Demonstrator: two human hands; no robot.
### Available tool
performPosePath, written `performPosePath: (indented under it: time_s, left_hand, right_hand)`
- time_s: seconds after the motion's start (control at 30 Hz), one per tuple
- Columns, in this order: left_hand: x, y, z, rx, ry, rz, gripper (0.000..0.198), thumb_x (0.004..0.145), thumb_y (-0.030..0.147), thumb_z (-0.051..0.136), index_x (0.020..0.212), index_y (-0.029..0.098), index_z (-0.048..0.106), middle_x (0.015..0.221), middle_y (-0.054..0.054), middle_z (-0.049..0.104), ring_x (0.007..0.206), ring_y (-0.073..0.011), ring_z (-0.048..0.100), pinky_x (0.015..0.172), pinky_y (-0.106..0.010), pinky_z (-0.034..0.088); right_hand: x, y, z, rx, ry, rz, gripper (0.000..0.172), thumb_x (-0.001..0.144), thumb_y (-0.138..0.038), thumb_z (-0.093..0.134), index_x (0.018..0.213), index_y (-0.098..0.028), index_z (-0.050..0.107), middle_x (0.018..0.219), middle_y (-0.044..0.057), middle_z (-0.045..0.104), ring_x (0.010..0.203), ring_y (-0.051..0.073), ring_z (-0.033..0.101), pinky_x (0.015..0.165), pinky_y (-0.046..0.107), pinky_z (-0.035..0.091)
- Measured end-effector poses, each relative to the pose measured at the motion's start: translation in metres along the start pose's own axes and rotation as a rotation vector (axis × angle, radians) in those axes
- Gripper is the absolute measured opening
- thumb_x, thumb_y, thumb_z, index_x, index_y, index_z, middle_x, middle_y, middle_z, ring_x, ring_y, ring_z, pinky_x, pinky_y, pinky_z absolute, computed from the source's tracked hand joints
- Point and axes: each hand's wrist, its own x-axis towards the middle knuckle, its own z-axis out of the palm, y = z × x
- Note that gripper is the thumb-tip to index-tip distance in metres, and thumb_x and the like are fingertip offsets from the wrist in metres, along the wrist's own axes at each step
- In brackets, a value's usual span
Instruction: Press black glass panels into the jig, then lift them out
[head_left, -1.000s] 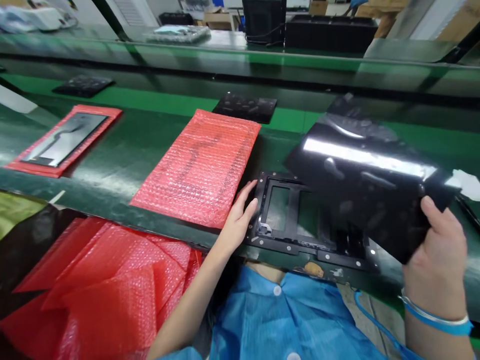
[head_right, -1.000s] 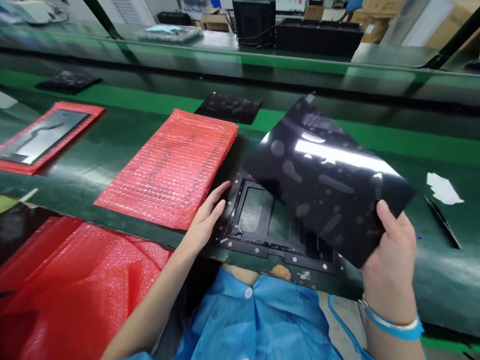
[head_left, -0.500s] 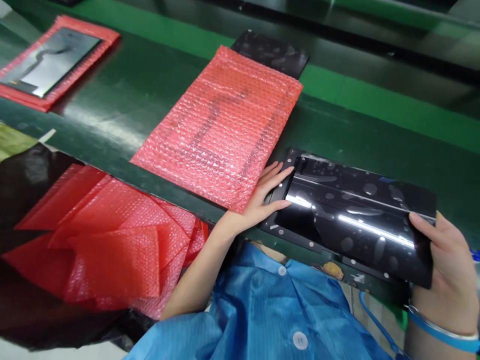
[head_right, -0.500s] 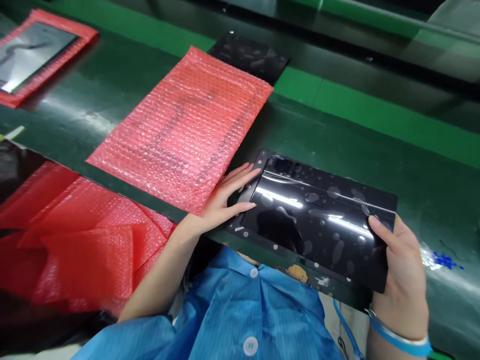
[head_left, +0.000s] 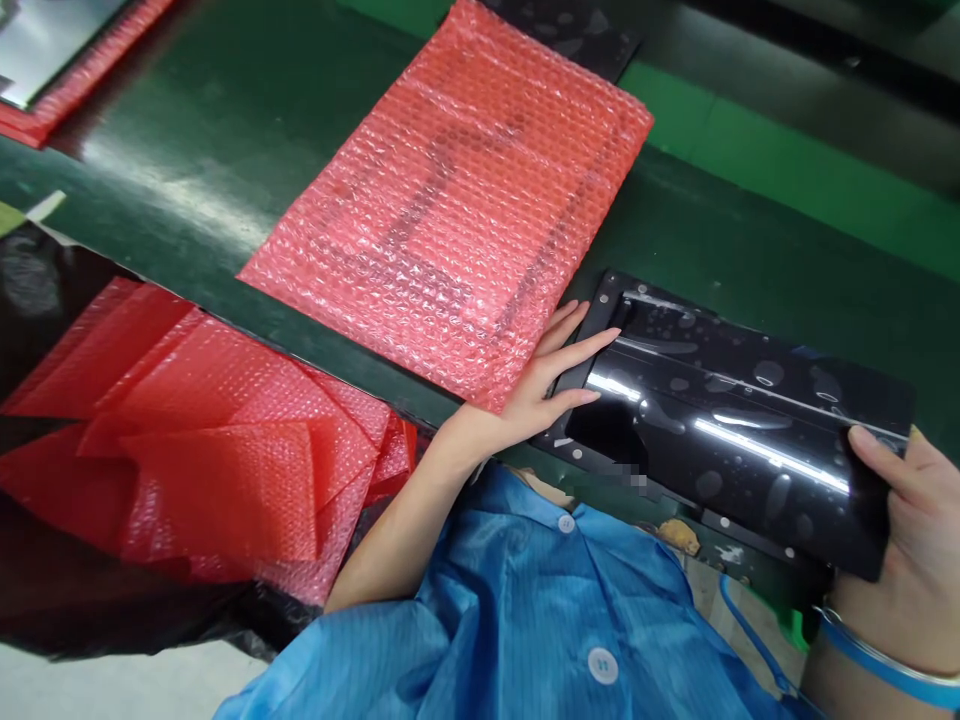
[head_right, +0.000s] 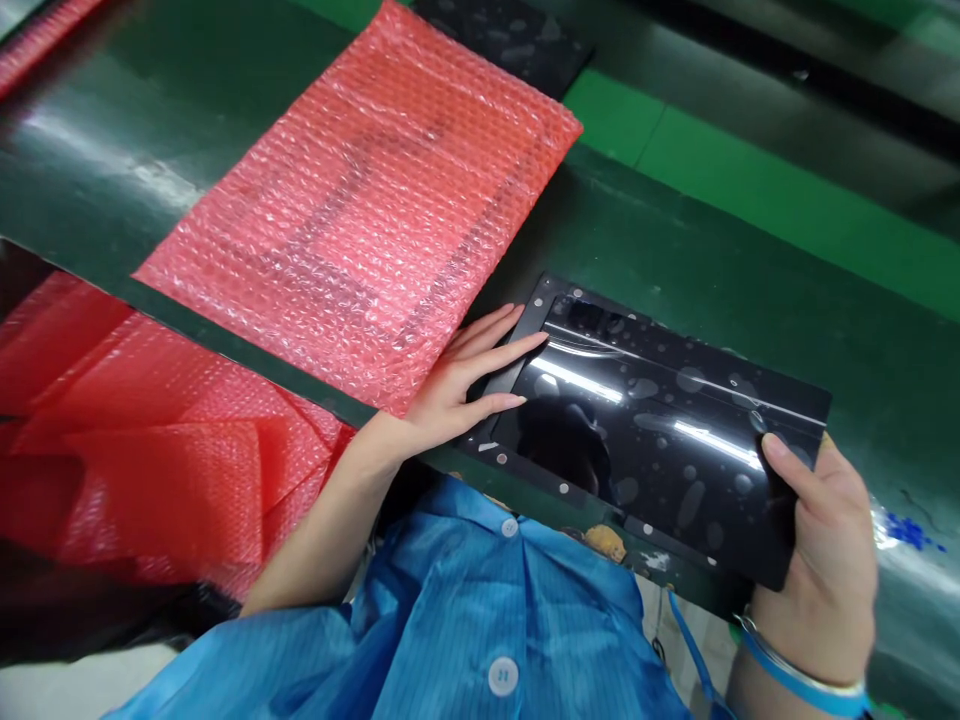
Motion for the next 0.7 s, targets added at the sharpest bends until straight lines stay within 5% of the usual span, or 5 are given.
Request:
performPosePath:
  time_s: [0.7]
  left_hand:
    - [-0.0003, 0.0028, 0.0036, 0.126, 0.019, 0.032, 0.046, 0.100, 0.039, 0.055, 0.144, 0.028, 0.055, 0.166, -0.010, 0.031, 0.156, -0.0265, 0.022, 0.125, -0.054, 0.023]
  right_hand:
    - [0.0017, -0.0028, 0.0006, -0.037, 0.042, -0.014, 0.037, 0.044, -0.031, 0.088, 0.076, -0.024, 0.071, 0.081, 0.003, 0.074, 0.085, 0.032, 0.073, 0.077, 0.048, 0.061]
